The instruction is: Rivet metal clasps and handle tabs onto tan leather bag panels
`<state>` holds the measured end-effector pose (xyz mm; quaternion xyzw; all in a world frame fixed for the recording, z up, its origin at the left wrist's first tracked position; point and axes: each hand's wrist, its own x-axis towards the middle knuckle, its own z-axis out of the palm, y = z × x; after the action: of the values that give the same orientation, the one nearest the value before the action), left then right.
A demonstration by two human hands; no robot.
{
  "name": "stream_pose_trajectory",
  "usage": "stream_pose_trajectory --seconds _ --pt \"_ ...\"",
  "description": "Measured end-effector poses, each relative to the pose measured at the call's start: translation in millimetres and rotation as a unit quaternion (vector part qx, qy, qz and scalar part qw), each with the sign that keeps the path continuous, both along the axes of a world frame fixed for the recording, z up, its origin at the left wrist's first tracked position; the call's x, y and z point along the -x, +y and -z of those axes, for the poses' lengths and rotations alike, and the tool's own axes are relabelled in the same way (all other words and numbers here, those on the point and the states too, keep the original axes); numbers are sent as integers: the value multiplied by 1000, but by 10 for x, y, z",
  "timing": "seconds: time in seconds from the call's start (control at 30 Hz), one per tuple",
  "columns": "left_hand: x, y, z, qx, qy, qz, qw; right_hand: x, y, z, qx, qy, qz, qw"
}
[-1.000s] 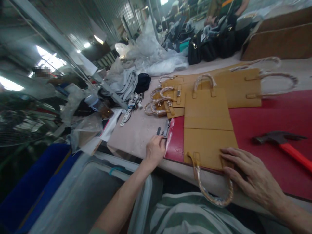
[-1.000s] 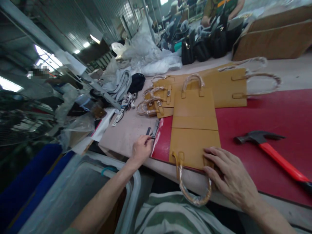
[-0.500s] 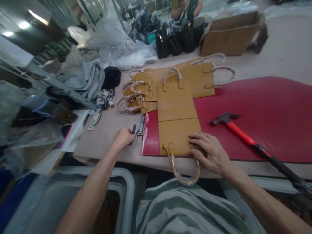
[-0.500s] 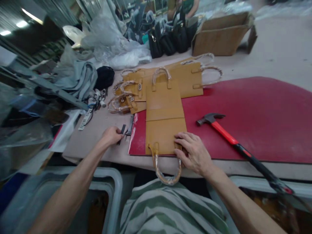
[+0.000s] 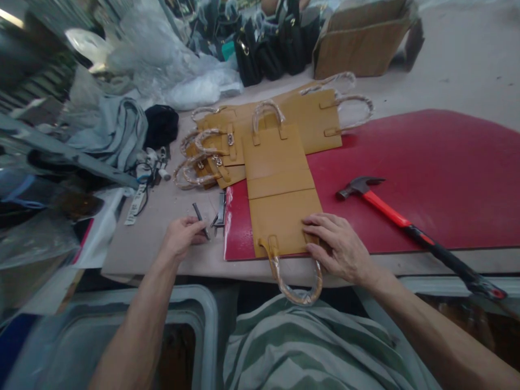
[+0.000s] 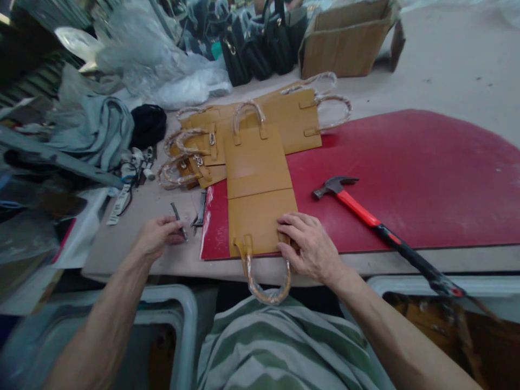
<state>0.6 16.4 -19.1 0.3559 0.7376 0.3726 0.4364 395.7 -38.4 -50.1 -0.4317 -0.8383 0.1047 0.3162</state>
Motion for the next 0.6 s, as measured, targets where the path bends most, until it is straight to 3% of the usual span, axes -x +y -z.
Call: stream_pose_trajectory --seconds 0.13,0.27,0.43,0.6 --pt "-368 -151 -66 -75 -227 9 971 -2 -4 8 -11 -8 -3 1000" --pt "-832 -250 4 -76 -343 22 936 -2 -6 8 -5 -11 -5 1000" --pt "-1256 -290 137 -199 -309 27 930 -2 -1 5 3 -16 -2 1000" --pt "-1310 -269 212 -265 -214 85 936 -3 -3 -9 2 -21 -2 1000"
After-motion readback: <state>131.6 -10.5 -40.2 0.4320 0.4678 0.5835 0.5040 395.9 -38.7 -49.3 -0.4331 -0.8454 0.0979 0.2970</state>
